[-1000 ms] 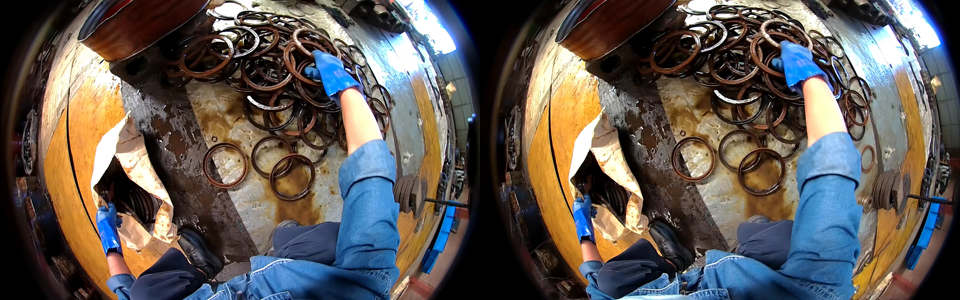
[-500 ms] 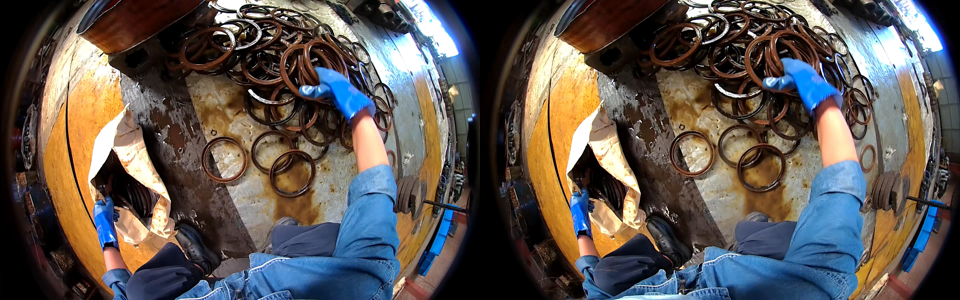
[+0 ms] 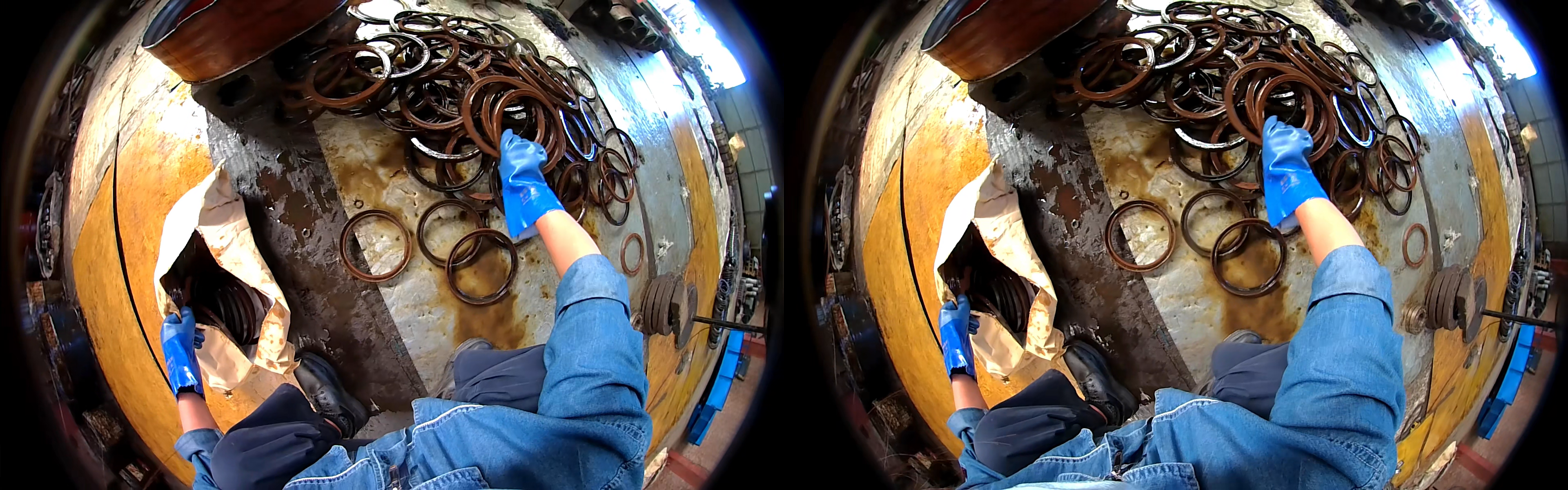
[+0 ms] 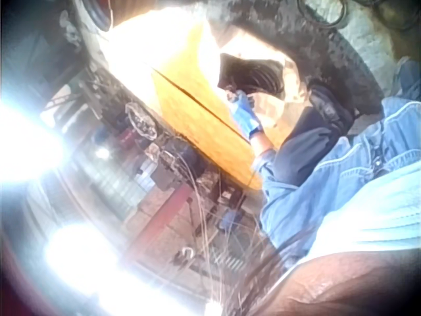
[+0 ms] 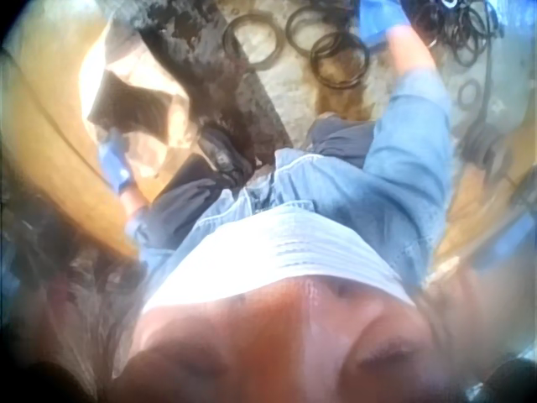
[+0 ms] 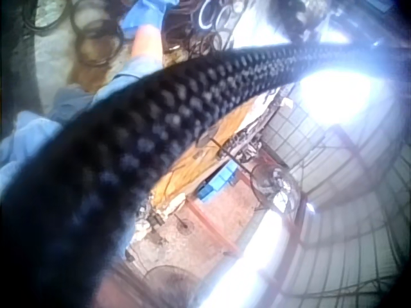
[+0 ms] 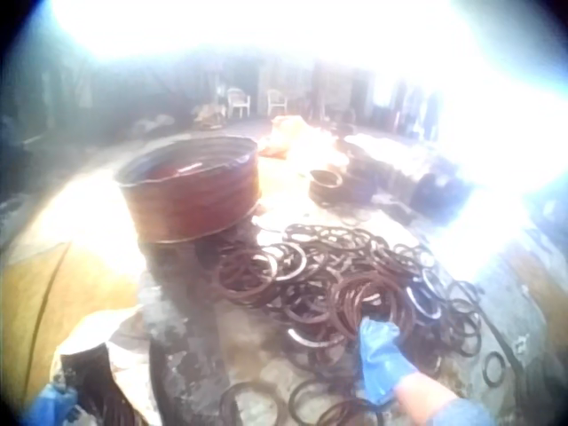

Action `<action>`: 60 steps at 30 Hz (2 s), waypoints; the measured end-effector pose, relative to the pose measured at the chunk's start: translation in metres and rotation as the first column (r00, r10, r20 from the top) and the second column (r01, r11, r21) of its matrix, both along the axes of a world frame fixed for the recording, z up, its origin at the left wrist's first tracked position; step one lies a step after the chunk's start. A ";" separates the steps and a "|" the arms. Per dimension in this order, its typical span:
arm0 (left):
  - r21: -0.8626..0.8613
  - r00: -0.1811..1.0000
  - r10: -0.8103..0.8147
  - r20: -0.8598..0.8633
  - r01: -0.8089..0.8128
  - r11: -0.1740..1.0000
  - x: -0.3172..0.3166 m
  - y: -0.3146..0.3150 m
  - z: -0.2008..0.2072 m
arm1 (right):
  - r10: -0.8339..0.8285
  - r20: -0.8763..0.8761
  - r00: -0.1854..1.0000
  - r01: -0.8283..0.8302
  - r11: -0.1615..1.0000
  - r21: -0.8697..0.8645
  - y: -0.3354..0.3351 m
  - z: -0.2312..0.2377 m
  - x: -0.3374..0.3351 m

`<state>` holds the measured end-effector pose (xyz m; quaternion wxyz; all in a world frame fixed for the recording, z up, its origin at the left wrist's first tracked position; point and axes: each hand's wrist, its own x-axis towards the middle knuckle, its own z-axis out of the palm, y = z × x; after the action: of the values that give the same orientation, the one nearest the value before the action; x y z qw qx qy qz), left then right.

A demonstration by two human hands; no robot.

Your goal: The person picks up metal rings from a pile on the floor and places them into a large paper bag.

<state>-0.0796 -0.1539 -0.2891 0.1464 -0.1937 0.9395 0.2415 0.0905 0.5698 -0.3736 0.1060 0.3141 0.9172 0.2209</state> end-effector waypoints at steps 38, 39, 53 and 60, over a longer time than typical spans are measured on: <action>0.104 0.999 0.015 0.038 -0.019 0.994 0.016 -0.018 0.051 | 0.195 -0.310 0.930 0.009 -0.858 -0.514 -0.485 0.070 -0.110; 0.023 1.000 -0.006 0.014 0.006 1.000 0.013 -0.021 0.060 | 0.221 -0.407 0.886 -0.106 -0.759 -0.643 -0.494 0.046 -0.110; -0.318 0.965 -0.007 0.263 0.094 0.943 0.013 -0.002 0.083 | 0.646 -0.762 0.046 -0.922 -0.266 -0.281 -0.525 0.000 -0.087; -0.192 0.976 0.011 0.219 0.032 0.981 0.023 -0.008 0.080 | 0.500 -0.813 0.299 -0.201 -0.799 -0.566 -0.563 -0.034 -0.093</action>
<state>-0.0566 -0.1623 -0.2087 0.2307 -0.2276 0.9377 0.1250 -0.0022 0.0070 -0.4077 0.2296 -0.5423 0.6135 -0.5261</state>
